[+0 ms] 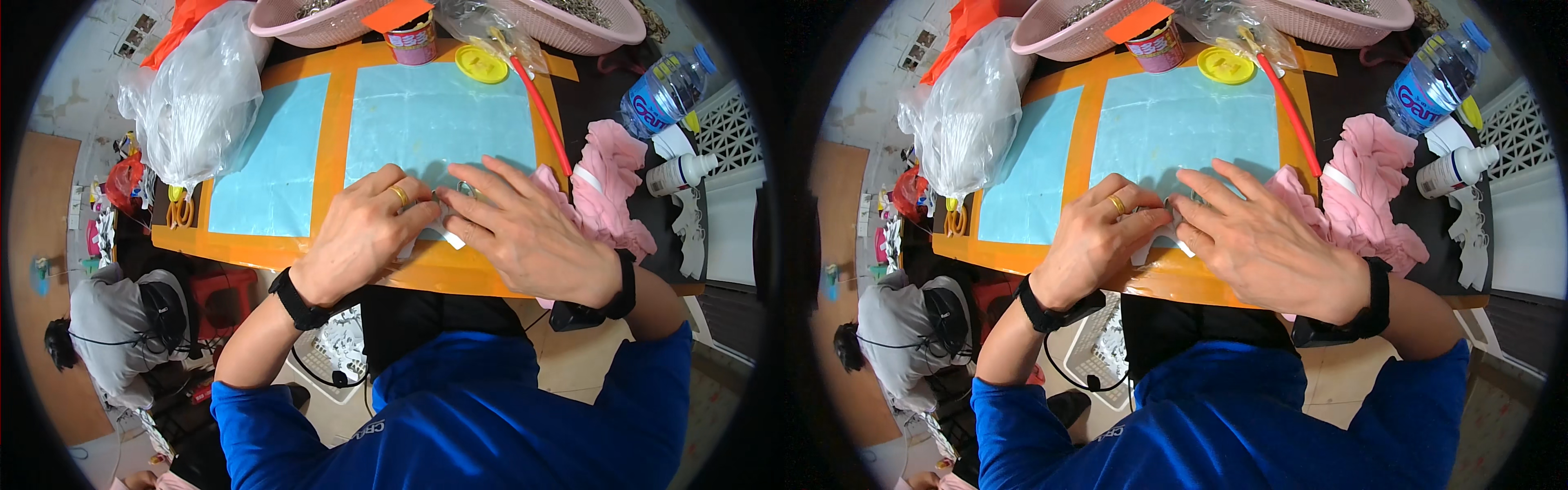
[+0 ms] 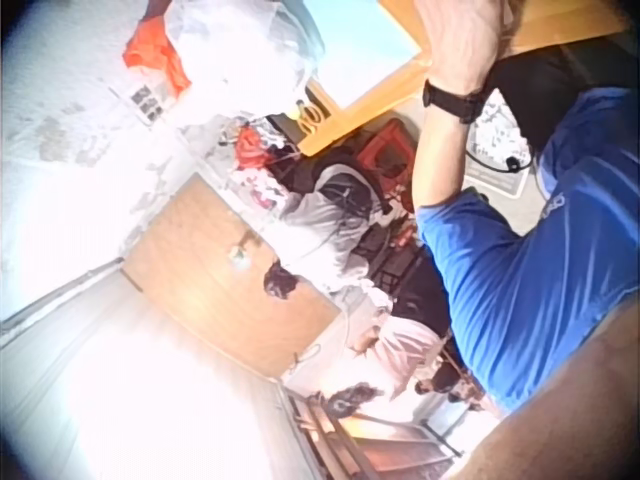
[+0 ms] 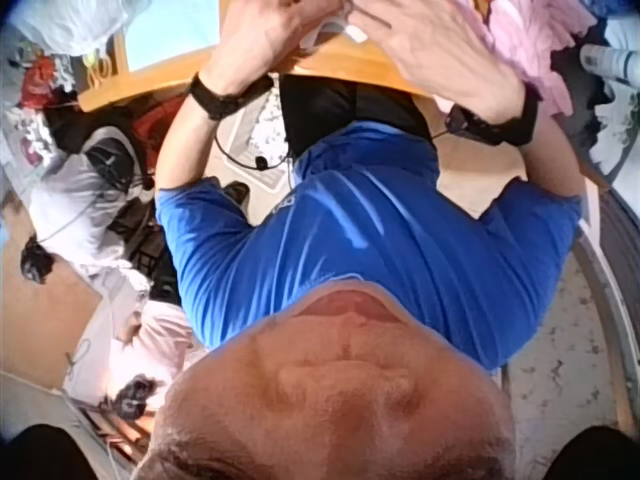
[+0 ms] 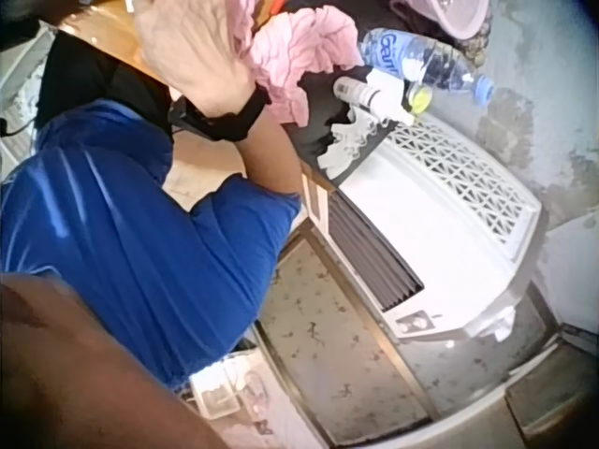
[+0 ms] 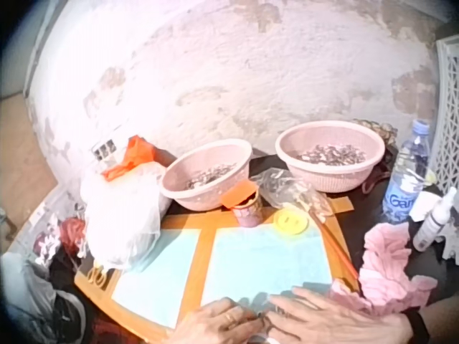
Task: The recorder applies glue and attaches metal rings to a white shoe component.
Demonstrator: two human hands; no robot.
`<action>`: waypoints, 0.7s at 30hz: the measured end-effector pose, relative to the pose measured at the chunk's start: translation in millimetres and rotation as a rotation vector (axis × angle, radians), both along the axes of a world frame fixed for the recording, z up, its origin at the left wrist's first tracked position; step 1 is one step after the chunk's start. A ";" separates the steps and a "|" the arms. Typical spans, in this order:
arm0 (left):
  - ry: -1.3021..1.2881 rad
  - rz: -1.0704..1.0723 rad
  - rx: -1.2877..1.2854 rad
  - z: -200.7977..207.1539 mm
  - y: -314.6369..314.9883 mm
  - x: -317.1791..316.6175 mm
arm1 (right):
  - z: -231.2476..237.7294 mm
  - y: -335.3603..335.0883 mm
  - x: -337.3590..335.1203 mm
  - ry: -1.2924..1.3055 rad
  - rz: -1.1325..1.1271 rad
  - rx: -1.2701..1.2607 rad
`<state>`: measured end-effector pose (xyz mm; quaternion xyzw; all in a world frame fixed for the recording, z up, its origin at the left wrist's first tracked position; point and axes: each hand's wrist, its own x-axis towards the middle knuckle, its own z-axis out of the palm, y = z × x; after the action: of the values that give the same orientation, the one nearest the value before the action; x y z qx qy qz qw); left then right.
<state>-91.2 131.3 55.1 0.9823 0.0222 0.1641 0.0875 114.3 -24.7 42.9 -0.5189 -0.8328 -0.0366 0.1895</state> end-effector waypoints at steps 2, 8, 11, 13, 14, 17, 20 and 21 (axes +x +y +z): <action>0.018 -0.021 0.029 1.5 -0.9 -0.4 | 0.0 0.3 0.0 -0.010 0.004 0.002; 0.021 -0.083 0.136 0.6 -6.7 -5.7 | -1.7 0.6 -1.1 -0.028 0.006 0.007; 0.056 -0.109 0.147 1.7 -8.5 -7.4 | -3.2 -0.4 -1.1 -0.017 0.004 0.016; 0.101 -0.109 0.235 4.6 -11.4 -11.1 | -1.3 -0.8 -0.5 -0.026 0.007 0.014; 0.123 -0.107 0.278 6.0 -13.9 -13.7 | -1.1 -1.0 -0.1 -0.022 0.010 0.012; 0.134 -0.044 0.298 2.0 -23.3 -21.0 | -2.8 -1.8 0.8 -0.012 0.010 0.013; 0.173 -0.061 0.302 -2.6 -26.5 -22.9 | -3.1 -2.5 0.2 -0.006 0.011 0.016; 0.164 -0.056 0.289 -3.1 -26.6 -22.3 | -2.7 -2.7 1.0 -0.011 0.012 0.013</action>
<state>-113.5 104.8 52.0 0.9950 -0.0219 0.0821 -0.0524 115.2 -27.4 40.2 -0.5122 -0.8368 -0.0438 0.1884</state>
